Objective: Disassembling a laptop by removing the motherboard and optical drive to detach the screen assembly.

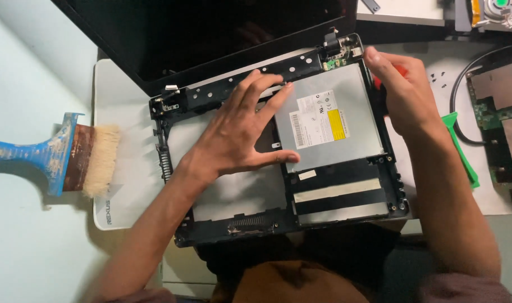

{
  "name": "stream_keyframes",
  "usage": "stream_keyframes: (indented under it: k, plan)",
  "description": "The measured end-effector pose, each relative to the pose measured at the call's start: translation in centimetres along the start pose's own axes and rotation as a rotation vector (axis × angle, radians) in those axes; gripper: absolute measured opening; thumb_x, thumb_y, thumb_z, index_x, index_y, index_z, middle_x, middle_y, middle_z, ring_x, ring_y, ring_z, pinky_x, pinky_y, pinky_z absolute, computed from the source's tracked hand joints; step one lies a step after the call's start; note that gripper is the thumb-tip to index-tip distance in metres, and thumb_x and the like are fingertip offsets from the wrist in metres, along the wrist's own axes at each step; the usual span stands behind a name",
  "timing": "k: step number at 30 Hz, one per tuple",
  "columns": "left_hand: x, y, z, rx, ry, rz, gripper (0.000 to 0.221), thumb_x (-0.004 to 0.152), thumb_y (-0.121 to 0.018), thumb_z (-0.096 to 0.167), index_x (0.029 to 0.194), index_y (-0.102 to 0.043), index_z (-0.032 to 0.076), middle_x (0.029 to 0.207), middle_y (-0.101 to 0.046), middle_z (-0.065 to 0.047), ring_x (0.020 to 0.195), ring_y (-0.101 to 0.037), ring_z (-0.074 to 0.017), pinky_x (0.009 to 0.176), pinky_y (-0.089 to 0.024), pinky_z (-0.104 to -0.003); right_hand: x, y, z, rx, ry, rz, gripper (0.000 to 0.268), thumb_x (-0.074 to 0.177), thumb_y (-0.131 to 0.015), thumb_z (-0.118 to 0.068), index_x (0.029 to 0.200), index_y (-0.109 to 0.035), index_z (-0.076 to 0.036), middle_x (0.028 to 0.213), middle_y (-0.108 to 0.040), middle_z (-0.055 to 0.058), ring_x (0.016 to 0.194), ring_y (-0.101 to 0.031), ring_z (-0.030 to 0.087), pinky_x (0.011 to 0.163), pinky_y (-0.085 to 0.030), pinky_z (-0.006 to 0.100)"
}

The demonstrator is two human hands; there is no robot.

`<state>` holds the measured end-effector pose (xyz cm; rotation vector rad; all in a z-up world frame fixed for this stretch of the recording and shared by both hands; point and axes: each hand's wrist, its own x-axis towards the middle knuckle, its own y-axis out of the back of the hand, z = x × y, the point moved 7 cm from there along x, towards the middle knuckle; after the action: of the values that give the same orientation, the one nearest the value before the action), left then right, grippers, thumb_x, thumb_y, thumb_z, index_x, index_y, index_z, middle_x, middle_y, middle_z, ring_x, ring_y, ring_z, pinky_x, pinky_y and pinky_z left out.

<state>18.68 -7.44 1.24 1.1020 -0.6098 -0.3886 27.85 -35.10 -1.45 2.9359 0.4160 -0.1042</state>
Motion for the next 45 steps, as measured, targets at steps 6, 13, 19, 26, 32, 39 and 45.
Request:
stream_keyframes:
  k: [6,13,19,26,32,39,45]
  plan:
    - [0.2,1.8,2.1,0.127,0.013,-0.024,0.136,0.096,-0.063,0.102,0.178,-0.050,-0.005,0.140,-0.049,-0.017,0.122,-0.039,-0.0354,0.121,-0.027,-0.056,-0.1,-0.2,-0.7,-0.056,0.094,0.071,0.061,0.129,-0.053,-0.048,0.108,-0.078,0.004,0.093,-0.066,0.006,0.079,-0.050,0.012,0.073,-0.039,0.029]
    - [0.5,3.8,2.4,-0.021,0.013,-0.137,0.114,0.095,-0.083,0.079,0.175,-0.058,0.002,0.157,-0.059,-0.018,0.130,-0.051,-0.0344,0.118,-0.036,-0.053,-0.3,-0.6,-1.4,-0.031,0.174,0.086,0.060,0.127,-0.053,-0.045,0.106,-0.069,0.008,0.108,-0.065,0.016,0.099,-0.057,0.022,0.094,-0.042,0.037]
    - [0.1,3.8,1.6,-0.162,0.042,-0.191,0.103,0.092,-0.095,0.062,0.176,-0.059,0.014,0.165,-0.060,-0.014,0.137,-0.054,-0.0338,0.122,-0.038,-0.051,-0.5,-0.8,-1.3,-0.087,0.100,0.081,0.049,0.132,-0.061,-0.036,0.097,-0.073,-0.003,0.080,-0.051,-0.006,0.071,-0.039,0.007,0.063,-0.031,0.027]
    - [-0.3,3.4,0.8,-0.207,0.000,-0.117,0.094,0.094,-0.100,0.055,0.172,-0.064,0.018,0.163,-0.064,-0.011,0.135,-0.061,-0.0278,0.123,-0.037,-0.049,-0.8,-0.9,-1.7,-0.130,0.064,0.089,0.044,0.133,-0.067,-0.030,0.099,-0.074,-0.002,0.081,-0.055,-0.004,0.069,-0.041,0.006,0.059,-0.032,0.025]
    - [-1.1,3.6,1.0,-0.193,-0.002,0.018,0.057,0.093,-0.099,0.040,0.134,-0.074,0.010,0.144,-0.063,-0.009,0.127,-0.059,-0.0278,0.114,-0.044,-0.047,-0.7,-0.8,-1.2,-0.160,0.030,0.091,0.029,0.131,-0.076,-0.025,0.128,-0.085,0.002,0.090,-0.067,0.002,0.070,-0.053,0.007,0.057,-0.039,0.022]
    - [-2.2,4.2,2.6,-0.165,0.025,0.011,0.015,0.105,-0.091,0.020,0.112,-0.082,0.011,0.118,-0.064,-0.005,0.103,-0.055,-0.0227,0.098,-0.044,-0.039,-0.9,-0.7,-1.2,-0.197,0.006,0.082,0.025,0.130,-0.080,-0.022,0.131,-0.083,0.003,0.097,-0.070,0.004,0.074,-0.056,0.008,0.060,-0.044,0.021]
    - [-2.3,3.6,3.0,-0.349,0.146,0.027,0.008,0.114,-0.070,0.013,0.116,-0.067,0.006,0.115,-0.062,-0.006,0.095,-0.056,-0.0217,0.098,-0.047,-0.039,-0.7,-0.6,-0.8,-0.291,0.089,0.047,0.026,0.132,-0.084,-0.015,0.137,-0.081,0.010,0.100,-0.072,0.014,0.074,-0.060,0.015,0.057,-0.047,0.026]
